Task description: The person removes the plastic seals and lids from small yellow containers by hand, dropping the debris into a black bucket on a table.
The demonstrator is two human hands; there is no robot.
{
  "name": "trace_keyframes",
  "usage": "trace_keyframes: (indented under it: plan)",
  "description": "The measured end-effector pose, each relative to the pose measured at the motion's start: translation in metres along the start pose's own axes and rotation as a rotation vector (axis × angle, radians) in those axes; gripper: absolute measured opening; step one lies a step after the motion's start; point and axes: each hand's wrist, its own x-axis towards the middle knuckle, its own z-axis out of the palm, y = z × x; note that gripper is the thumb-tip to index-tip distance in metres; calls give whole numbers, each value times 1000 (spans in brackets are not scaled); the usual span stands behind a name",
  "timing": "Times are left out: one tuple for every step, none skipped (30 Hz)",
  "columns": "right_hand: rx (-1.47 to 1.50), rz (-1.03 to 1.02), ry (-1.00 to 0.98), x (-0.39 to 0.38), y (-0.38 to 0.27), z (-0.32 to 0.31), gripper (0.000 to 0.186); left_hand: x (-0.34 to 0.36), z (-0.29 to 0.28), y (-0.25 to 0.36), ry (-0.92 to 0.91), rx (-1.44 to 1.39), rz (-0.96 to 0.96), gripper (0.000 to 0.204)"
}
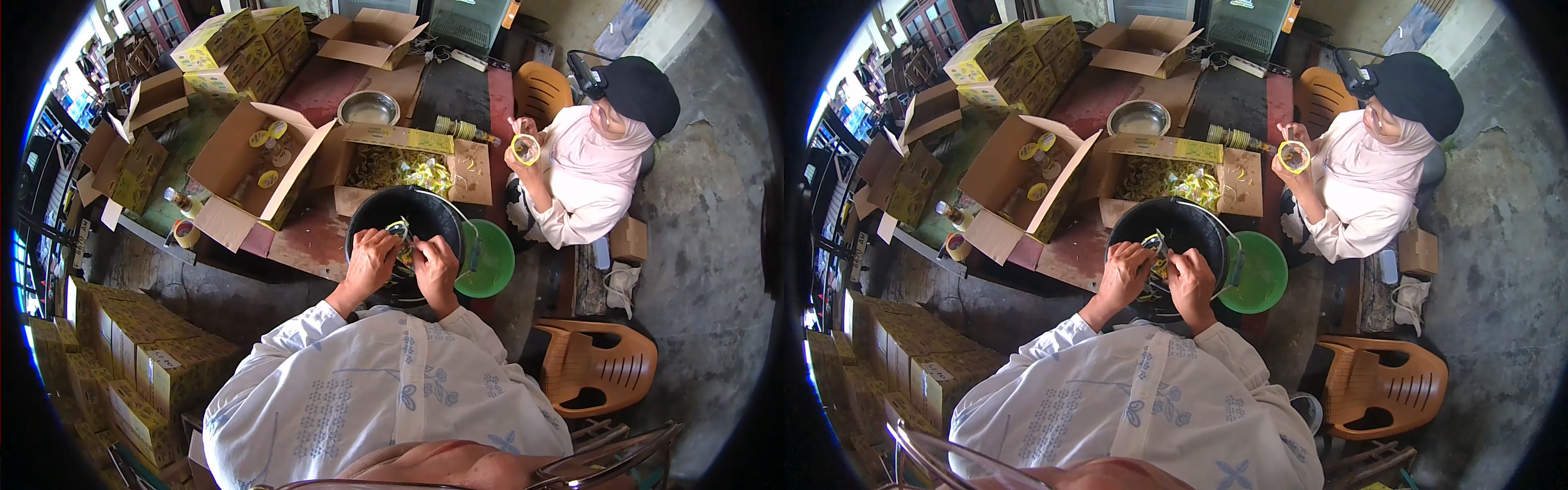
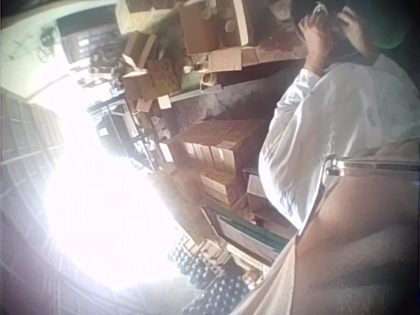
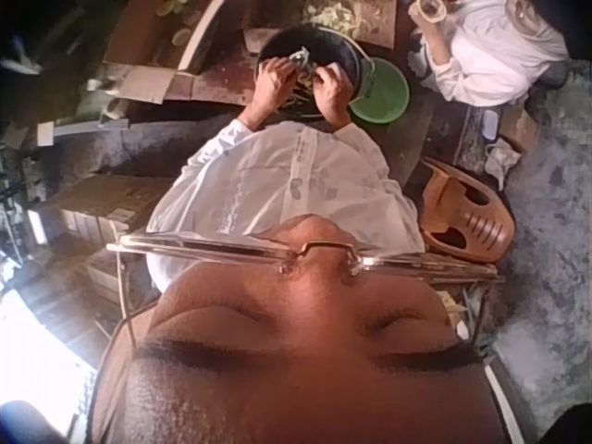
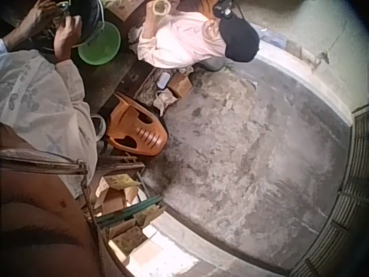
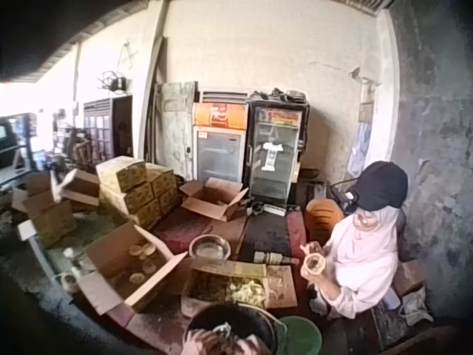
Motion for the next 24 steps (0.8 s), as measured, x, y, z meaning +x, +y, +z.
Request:
trace_keyframes:
  plan:
    - [14,34,-7,1,1,1,10,1,-1,-2,-12,8,-10,9]
    - [15,33,-7,2,2,2,10,1,-2,-4,-24,16,-19,10]
    - [29,59,-13,2,3,3,9,1,-2,-5,-23,15,-20,10]
    - [43,84,-20,2,5,4,9,1,-2,-5,-27,0,-18,10]
    - [42,83,-21,1,6,5,9,1,-2,-6,-31,-16,-15,10]
    - [50,127,-36,1,8,6,9,0,-1,-7,-30,-16,-15,10]
    - [58,170,-51,1,10,8,8,-1,0,-8,-45,-41,-29,10]
    - [57,169,-51,1,13,9,8,-2,1,-10,-60,-65,-44,10]
    - [76,181,-60,1,17,10,9,-3,2,-11,-61,-66,-42,10]
    - [94,193,-70,1,20,11,10,-3,2,-14,-61,-106,-46,10]
    - [92,194,-68,0,23,13,10,-4,2,-15,-62,-146,-49,10]
    - [87,188,-83,1,23,14,11,-4,2,-17,-62,-147,-49,10]
    - [82,183,-97,1,23,15,12,-5,3,-19,-59,-158,-43,10]
    - [82,183,-98,1,24,15,12,-6,3,-21,-56,-169,-36,10]
    - [76,182,-103,3,22,14,12,-7,3,-22,-56,-170,-36,10]
    - [69,180,-108,3,20,14,12,-7,3,-23,-53,-190,-46,10]
    - [69,181,-108,3,19,14,12,-8,3,-24,-50,-210,-56,10]
    - [63,179,-113,3,18,15,11,-9,2,-25,-49,-210,-55,10]
    - [58,177,-118,4,16,15,10,-10,2,-26,-65,-233,-67,12]
    - [57,176,-118,4,16,16,10,-11,1,-26,-81,-256,-78,14]
    - [3,182,-116,3,17,18,9,-11,0,-23,-82,-256,-78,14]
    - [-51,189,-114,3,19,20,8,-11,-1,-19,-83,-261,-53,12]
    - [-58,225,-122,3,29,22,10,-11,-1,-15,-85,-266,-27,11]
    - [23,280,-133,4,36,21,11,-10,-1,-13,-80,-291,-15,13]
